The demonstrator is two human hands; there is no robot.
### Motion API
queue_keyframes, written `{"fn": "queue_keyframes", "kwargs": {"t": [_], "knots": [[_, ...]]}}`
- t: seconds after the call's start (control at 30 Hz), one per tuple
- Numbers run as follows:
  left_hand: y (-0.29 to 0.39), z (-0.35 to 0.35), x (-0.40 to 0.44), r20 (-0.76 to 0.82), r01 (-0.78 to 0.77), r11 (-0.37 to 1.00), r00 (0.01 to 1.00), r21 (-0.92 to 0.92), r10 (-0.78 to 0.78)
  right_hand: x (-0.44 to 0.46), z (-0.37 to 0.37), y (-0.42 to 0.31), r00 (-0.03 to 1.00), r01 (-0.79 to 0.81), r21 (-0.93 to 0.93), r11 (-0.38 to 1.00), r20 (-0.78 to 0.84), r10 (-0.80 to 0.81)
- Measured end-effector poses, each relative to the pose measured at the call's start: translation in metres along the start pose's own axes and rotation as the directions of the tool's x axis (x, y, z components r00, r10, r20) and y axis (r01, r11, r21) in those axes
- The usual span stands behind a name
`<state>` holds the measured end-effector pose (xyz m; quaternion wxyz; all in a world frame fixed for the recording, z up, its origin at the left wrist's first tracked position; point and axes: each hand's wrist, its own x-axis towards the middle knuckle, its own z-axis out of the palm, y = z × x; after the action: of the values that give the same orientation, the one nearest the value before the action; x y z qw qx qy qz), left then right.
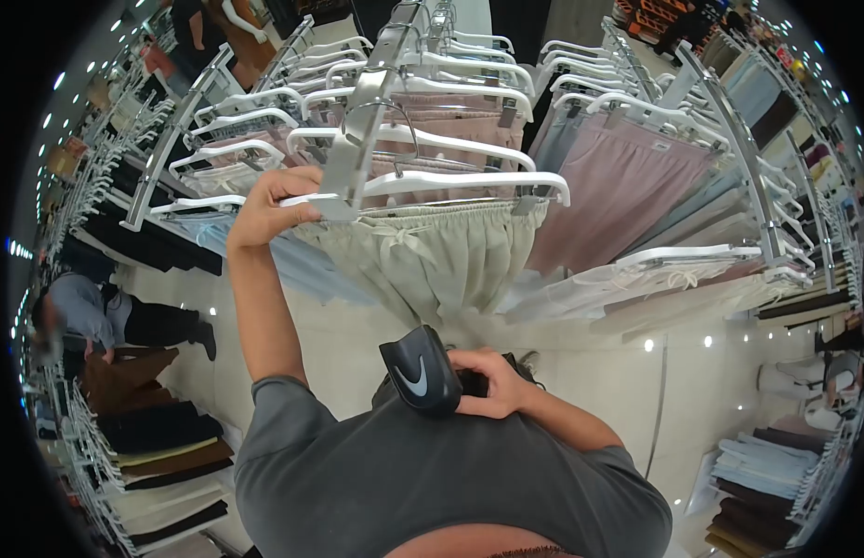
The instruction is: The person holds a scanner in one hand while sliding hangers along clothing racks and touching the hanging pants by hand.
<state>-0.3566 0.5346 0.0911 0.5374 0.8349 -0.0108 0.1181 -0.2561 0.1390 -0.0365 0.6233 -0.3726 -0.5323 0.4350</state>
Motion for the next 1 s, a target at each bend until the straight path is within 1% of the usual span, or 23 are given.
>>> {"fn": "queue_keyframes", "kwargs": {"t": [0.03, 0.07, 0.13, 0.23, 0.3, 0.37, 0.43, 0.47, 0.53, 0.57, 0.63, 0.67, 0.7, 0.73, 0.77, 0.8, 0.83, 0.87, 0.9, 0.93, 0.97, 1.0], "knots": [[-0.003, -0.007, -0.001, 0.043, -0.043, 0.998, 0.998, 0.036, 0.042, 0.002, 0.004, 0.005, 1.0, -0.016, -0.007, 1.0, -0.011, 0.016], [-0.004, -0.011, -0.002, 0.052, -0.048, 0.998, 0.998, 0.033, 0.046, 0.004, 0.009, 0.009, 0.999, -0.035, -0.013, 0.999, -0.022, 0.034], [0.005, -0.011, 0.001, 0.076, -0.068, 0.996, 0.994, -0.06, 0.073, 0.009, 0.017, 0.01, 0.997, -0.056, -0.011, 0.998, -0.058, 0.055], [0.006, -0.016, 0.004, 0.12, -0.129, 0.991, 0.984, -0.038, 0.132, 0.014, 0.025, 0.014, 0.99, -0.085, -0.004, 0.996, -0.115, 0.084], [0.001, -0.02, 0.005, 0.142, -0.147, 0.989, 0.979, -0.029, 0.15, 0.015, 0.03, 0.017, 0.985, -0.099, -0.001, 0.995, -0.14, 0.098], [-0.003, -0.023, 0.004, 0.163, -0.163, 0.986, 0.973, -0.021, 0.164, 0.016, 0.036, 0.02, 0.969, -0.154, 0.022, 0.988, -0.193, 0.155], [-0.003, -0.023, 0.002, 0.155, -0.136, 0.99, 0.979, 0.032, 0.13, 0.015, 0.041, 0.02, 0.964, -0.177, 0.031, 0.984, -0.195, 0.18], [0.0, -0.022, 0.0, 0.156, -0.137, 0.99, 0.979, 0.028, 0.131, 0.015, 0.043, 0.021, 0.96, -0.196, 0.045, 0.98, -0.195, 0.201], [0.008, -0.015, -0.007, 0.043, -0.106, 0.973, 0.994, 0.203, 0.099, 0.012, 0.046, 0.022, 0.957, -0.201, 0.04, 0.979, -0.203, 0.205], [0.008, -0.012, -0.011, 0.043, -0.107, 0.974, 0.994, 0.201, 0.101, 0.011, 0.046, 0.022, 0.957, -0.202, 0.033, 0.979, -0.207, 0.204], [0.009, -0.006, -0.02, -0.11, -0.133, 0.917, 0.976, 0.376, 0.186, 0.009, 0.047, 0.023, 0.959, -0.195, 0.008, 0.981, -0.207, 0.192], [0.011, 0.0, -0.025, -0.113, -0.132, 0.916, 0.976, 0.378, 0.187, 0.007, 0.047, 0.023, 0.962, -0.185, -0.014, 0.983, -0.208, 0.178], [0.013, 0.009, -0.029, -0.249, -0.117, 0.876, 0.934, 0.468, 0.258, 0.006, 0.047, 0.023, 0.962, -0.184, -0.015, 0.983, -0.206, 0.177], [0.014, 0.018, -0.033, -0.369, -0.086, 0.83, 0.867, 0.551, 0.335, 0.005, 0.048, 0.022, 0.96, -0.19, -0.023, 0.982, -0.212, 0.181], [0.014, 0.026, -0.037, -0.369, -0.087, 0.83, 0.867, 0.551, 0.336, 0.003, 0.048, 0.021, 0.958, -0.196, -0.031, 0.98, -0.218, 0.185], [0.012, 0.033, -0.041, -0.466, -0.053, 0.773, 0.77, 0.633, 0.435, 0.001, 0.048, 0.021, 0.959, -0.195, -0.033, 0.98, -0.217, 0.184], [0.008, 0.041, -0.046, -0.537, -0.003, 0.711, 0.653, 0.703, 0.534, -0.001, 0.049, 0.021, 0.957, -0.189, -0.014, 0.982, -0.229, 0.181], [0.001, 0.051, -0.053, -0.537, -0.002, 0.71, 0.652, 0.704, 0.534, -0.003, 0.05, 0.022, 0.954, -0.182, 0.007, 0.983, -0.24, 0.178], [-0.012, 0.062, -0.061, -0.65, -0.048, 0.8, 0.556, 0.598, 0.519, -0.006, 0.05, 0.022, 0.955, -0.181, 0.008, 0.983, -0.238, 0.178], [-0.023, 0.076, -0.069, -0.752, -0.109, 0.869, 0.457, 0.483, 0.475, -0.009, 0.05, 0.021, 0.947, -0.209, 0.054, 0.976, -0.239, 0.216], [-0.034, 0.093, -0.074, -0.792, -0.14, 0.909, 0.451, 0.393, 0.412, -0.012, 0.049, 0.019, 0.937, -0.237, 0.099, 0.966, -0.24, 0.254], [-0.042, 0.113, -0.077, -0.826, -0.172, 0.939, 0.447, 0.298, 0.344, -0.013, 0.05, 0.016, 0.936, -0.238, 0.1, 0.966, -0.241, 0.255]]}}
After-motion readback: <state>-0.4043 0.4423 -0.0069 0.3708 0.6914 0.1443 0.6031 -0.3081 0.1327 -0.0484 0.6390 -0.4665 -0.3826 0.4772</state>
